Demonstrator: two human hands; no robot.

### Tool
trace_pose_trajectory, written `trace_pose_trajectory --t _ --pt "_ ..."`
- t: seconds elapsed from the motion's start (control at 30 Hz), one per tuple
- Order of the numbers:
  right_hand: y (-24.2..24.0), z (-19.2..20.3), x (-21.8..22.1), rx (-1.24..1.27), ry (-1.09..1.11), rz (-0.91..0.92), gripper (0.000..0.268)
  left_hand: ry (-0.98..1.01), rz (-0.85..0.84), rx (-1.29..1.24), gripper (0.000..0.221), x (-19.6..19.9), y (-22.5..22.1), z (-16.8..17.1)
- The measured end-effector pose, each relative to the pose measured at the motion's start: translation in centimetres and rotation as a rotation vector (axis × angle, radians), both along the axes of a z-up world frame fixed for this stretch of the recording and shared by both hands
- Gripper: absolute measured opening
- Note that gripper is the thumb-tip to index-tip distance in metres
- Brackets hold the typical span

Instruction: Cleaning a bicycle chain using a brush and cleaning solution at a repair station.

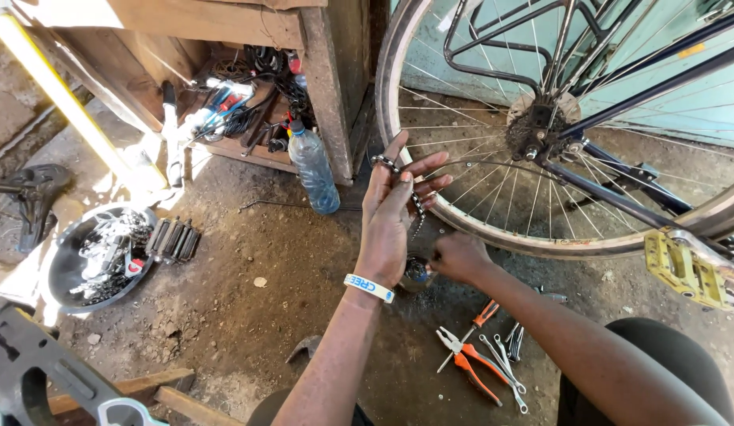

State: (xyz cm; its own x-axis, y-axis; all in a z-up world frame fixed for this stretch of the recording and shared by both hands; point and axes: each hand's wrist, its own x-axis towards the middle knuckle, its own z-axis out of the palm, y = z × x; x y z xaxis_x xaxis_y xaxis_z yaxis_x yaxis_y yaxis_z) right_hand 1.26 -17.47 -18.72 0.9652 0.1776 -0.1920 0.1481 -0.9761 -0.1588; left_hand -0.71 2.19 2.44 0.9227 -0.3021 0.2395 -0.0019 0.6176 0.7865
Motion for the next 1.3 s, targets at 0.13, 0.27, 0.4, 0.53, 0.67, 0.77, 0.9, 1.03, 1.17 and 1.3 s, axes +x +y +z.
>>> trace_pose_trajectory --t 0.13,0.27,0.4,0.53,0.67,0.77,0.9,1.03,1.17,1.3 --pt "-1.3 3.6 -1.9 0.127 0.125 -0.204 0.034 0.066 0.012 -0.076 0.043 0.7 -0.3 -0.6" --pt "-2.9 6.7 -3.4 0.338 0.045 -0.387 0.030 0.097 0.039 -0.054 0.038 1.0 -0.2 -0.4" --pt "-2.7 12.0 -6.1 0.776 -0.021 -0.640 0.031 0.120 0.049 -0.060 0.038 1.0 0.1 0.1" --pt "-1.2 13.7 -7.5 1.596 -0.249 -0.839 0.022 0.135 0.090 -0.030 0.040 0.9 -0.2 -0.3" --pt "1.3 12.6 -7.6 1.658 -0.236 -0.635 0.022 0.192 0.107 0.023 0.045 0.5 -1.6 -2.0" --pt "3.7 13.1 -8.5 1.550 -0.248 -0.491 0.014 0.171 0.070 -0.075 0.044 -0.6 -2.3 -1.0" --pt "4.2 10.5 -8.8 1.591 -0.189 -0.481 0.014 0.144 0.079 -0.130 0.044 0.4 -1.6 -1.3" --pt "4.7 11.8 -8.8 1.618 -0.228 -0.502 0.010 0.159 0.050 -0.122 0.041 -0.4 -2.9 -2.5" --pt "4.7 12.5 -8.6 1.627 -0.258 -0.531 0.012 0.166 -0.007 -0.109 0.040 -0.9 -5.2 -3.9" --pt "4.1 11.1 -10.3 1.541 -0.202 -0.571 0.011 0.190 0.081 -0.160 0.038 0.4 -4.0 -3.4"
